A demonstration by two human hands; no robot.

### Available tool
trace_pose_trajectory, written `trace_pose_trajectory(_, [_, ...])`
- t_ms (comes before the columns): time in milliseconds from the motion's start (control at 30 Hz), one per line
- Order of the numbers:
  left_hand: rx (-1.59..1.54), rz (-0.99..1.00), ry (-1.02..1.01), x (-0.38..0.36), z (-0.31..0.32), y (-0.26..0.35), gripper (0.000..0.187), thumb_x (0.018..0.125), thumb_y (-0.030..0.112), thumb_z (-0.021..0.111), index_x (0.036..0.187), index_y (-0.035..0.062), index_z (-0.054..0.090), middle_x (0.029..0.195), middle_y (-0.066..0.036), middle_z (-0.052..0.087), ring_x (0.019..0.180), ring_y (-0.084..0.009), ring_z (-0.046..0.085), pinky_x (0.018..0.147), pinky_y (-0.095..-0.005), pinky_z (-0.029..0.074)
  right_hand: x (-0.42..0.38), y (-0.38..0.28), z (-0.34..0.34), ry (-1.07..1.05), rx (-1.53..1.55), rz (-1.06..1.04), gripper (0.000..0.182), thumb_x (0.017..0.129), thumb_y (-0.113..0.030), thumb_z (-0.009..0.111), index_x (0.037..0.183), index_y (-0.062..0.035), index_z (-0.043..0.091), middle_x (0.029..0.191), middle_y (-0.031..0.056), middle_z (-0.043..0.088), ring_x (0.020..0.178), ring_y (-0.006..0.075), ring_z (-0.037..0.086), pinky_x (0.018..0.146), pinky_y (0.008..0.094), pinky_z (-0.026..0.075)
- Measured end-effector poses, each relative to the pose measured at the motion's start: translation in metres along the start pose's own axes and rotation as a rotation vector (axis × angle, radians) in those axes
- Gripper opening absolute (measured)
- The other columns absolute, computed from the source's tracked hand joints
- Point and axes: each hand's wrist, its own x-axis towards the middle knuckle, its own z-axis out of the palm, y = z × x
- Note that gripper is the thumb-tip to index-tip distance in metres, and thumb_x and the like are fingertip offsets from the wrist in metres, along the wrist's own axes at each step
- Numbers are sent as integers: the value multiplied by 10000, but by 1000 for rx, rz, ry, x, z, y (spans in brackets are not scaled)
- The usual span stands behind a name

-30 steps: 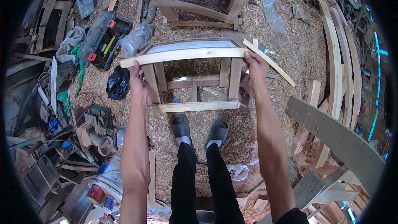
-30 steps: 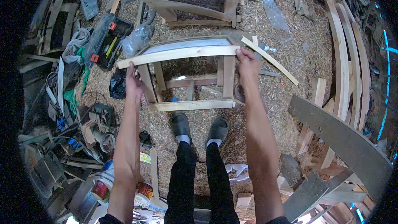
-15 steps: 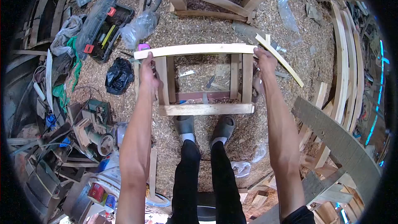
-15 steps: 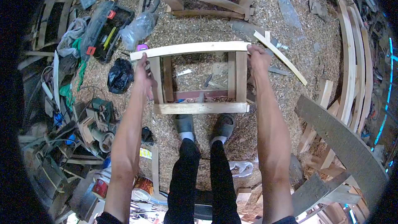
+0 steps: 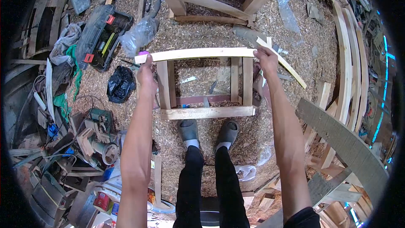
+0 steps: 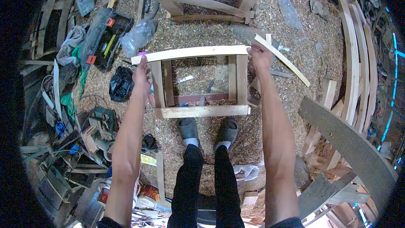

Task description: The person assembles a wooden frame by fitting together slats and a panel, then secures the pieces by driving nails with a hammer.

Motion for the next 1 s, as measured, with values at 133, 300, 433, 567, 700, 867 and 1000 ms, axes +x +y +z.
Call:
trace_pose_trajectory(133, [812, 1142, 298, -66, 17, 19, 426, 754, 231, 753, 1048, -22, 578, 1013, -153, 597, 941, -308, 531, 842, -394, 402, 10, 3, -2, -36, -242, -501, 223, 772, -114, 654, 978, -40, 698, 891, 146, 692, 765, 273, 661, 731, 360, 516])
trace_pose_trajectory(300, [1181, 1379, -754, -58, 59, 44, 375, 759, 77, 678, 1118, 45, 574, 1084, -148, 596, 1061, -365, 524, 953, -464, 397, 7, -29, -13, -233, -816, -763, 235, 791, -91, 575, 992, -57, 692, 950, 234, 646, 867, 392, 617, 798, 439, 495])
trace_pose_trajectory(433, [1237, 1159, -772, -45, 70, 54, 318, 758, 36, 670, 1067, 16, 600, 1051, -161, 616, 1018, -369, 555, 901, -434, 442, -4, -41, -11, -364, -819, -1017, 258, 794, -88, 576, 1029, -66, 681, 925, 231, 647, 849, 400, 619, 779, 454, 494])
trace_pose_trajectory(567, [1240, 1059, -897, -39, 75, 57, 208, 766, 8, 652, 972, -16, 643, 1004, -168, 644, 948, -370, 597, 845, -414, 478, -6, -44, -6, -363, -951, -844, 279, 798, -93, 591, 1066, -96, 671, 935, 222, 648, 863, 402, 613, 775, 468, 486])
trace_pose_trajectory(700, [1188, 932, -854, -27, 72, 54, 258, 803, 80, 657, 1058, 39, 671, 1042, -158, 667, 986, -329, 620, 880, -386, 469, 5, -26, -8, -378, -801, -883, 285, 815, -121, 609, 1096, -103, 660, 960, 223, 649, 877, 394, 619, 787, 460, 483])
trace_pose_trajectory(867, [1300, 493, -805, -31, 80, 68, 306, 831, 225, 667, 1104, 85, 673, 1091, -152, 661, 1028, -294, 618, 908, -378, 449, 17, -13, -9, -363, -541, -654, 297, 845, -181, 636, 1125, -82, 647, 931, 197, 672, 826, 336, 649, 788, 415, 499])
trace_pose_trajectory(1000, [1324, 487, -832, -22, 78, 65, 314, 836, 244, 665, 1107, 87, 674, 1093, -149, 662, 1036, -286, 614, 913, -371, 445, 23, -11, -2, -428, -284, -75, 269, 859, -181, 640, 1102, -67, 658, 955, 174, 679, 781, 298, 653, 795, 366, 502])
